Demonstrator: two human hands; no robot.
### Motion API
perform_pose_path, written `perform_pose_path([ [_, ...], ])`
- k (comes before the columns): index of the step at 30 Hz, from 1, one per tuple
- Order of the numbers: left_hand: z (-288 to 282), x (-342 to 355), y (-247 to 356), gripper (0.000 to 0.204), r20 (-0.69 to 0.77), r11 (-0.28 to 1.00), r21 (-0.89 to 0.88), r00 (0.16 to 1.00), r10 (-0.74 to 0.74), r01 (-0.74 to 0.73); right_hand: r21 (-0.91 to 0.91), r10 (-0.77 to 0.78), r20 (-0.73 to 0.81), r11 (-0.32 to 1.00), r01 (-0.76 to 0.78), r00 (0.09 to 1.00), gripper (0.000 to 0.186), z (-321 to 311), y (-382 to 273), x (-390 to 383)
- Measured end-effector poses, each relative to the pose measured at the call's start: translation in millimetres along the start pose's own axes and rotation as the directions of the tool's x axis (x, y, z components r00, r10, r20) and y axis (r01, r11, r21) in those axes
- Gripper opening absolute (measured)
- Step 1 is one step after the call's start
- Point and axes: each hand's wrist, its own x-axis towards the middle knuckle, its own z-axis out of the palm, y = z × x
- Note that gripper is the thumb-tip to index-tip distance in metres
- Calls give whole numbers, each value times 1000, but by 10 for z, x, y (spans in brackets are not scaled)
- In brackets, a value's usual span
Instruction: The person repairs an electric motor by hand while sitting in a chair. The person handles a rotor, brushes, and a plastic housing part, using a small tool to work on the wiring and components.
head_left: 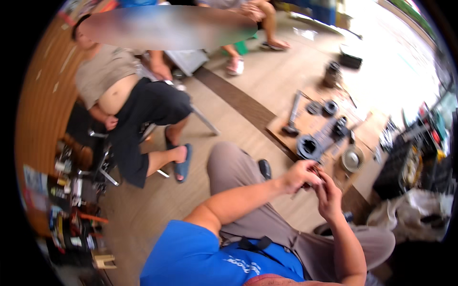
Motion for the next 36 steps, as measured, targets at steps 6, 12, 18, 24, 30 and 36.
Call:
perform_pose_path([
  [6, 10, -54, -78, 34, 12, 996, -85, 999, 41, -40, 106, 109, 63, 988, -115, 992, 31, 24, 54, -57],
  [12, 71, -60, -60, 33, 13, 990, -140, 1000, 23, -21, 42, 32, 29, 999, -34, 999, 28, -14, -46, -15],
  [18, 81, -171, -54, 34, 20, 978, -208, 999, 38, -33, -50, 69, 3, 996, -69, 998, 27, 53, -78, -81],
  [24, 199, -103, 25, 34, 1, 967, -247, 998, 56, -54, -203, -209, -43, 959, 197, 977, 29, -2, 11, 4],
  [30, -115, -147, -114, 42, 2, 967, -255, 1000, 16, -15, -199, -125, 23, 972, 127, 992, 29, 124, 3, 63],
  [36, 43, -60, -137, 36, 16, 962, -271, 1000, -17, 20, -361, -279, -44, 900, 245, 959, 27, -43, -87, 23],
])
